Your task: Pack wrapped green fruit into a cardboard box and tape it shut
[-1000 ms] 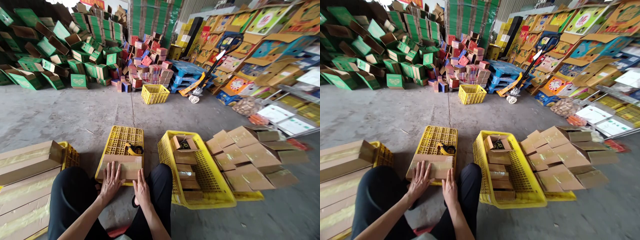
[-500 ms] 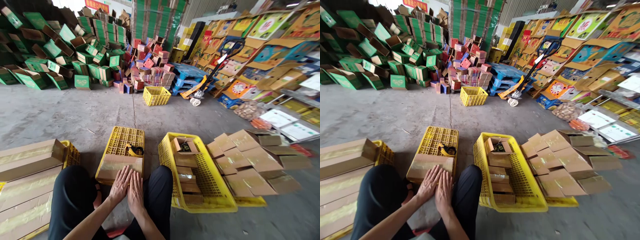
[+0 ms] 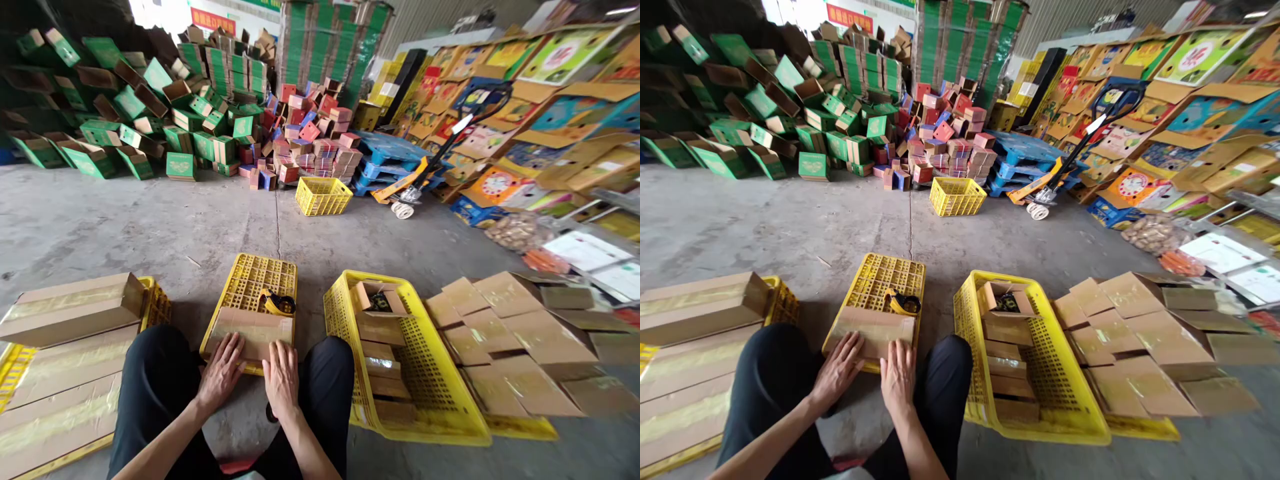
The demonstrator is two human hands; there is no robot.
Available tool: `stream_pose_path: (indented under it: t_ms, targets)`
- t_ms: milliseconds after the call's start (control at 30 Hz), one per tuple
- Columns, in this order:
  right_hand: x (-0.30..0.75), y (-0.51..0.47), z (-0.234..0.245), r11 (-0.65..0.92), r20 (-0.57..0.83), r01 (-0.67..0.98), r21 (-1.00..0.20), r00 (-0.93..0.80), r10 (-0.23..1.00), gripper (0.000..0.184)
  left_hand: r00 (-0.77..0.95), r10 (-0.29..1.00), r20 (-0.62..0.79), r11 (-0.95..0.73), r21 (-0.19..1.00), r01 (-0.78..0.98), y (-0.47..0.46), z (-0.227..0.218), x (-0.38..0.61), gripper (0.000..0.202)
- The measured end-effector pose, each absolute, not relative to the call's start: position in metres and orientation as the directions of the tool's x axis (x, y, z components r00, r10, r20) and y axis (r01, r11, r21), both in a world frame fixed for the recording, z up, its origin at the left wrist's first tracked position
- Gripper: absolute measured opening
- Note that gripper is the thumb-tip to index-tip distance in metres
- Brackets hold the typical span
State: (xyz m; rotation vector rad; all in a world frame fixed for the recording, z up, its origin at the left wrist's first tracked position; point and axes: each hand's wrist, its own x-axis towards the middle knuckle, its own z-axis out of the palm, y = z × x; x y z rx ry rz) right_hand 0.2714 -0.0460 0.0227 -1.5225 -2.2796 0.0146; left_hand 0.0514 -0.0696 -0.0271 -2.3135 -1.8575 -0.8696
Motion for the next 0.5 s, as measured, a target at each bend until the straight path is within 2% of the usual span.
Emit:
stream_pose_path:
  t_ms: [133, 267, 500]
  targets:
    - [0.246, -0.032, 0.028, 0.51, 0.293, 0.815, -0.277, -0.434, 0.852, 0.046, 0.121, 0.866, 0.486, -0.292, 0.293, 0.911, -0.061, -0.029, 0.057, 0.05]
    - [0.228, -0.017, 0.031, 0.516, 0.248, 0.799, -0.309, -0.456, 0.855, 0.043, 0.111, 0.873, 0.475, -0.281, 0.303, 0.911, -0.056, -0.027, 0.057, 0.045]
    - [0.207, 0.002, 0.029, 0.525, 0.241, 0.806, -0.272, -0.472, 0.848, 0.046, 0.085, 0.896, 0.435, -0.236, 0.307, 0.922, -0.048, -0.019, 0.046, 0.046]
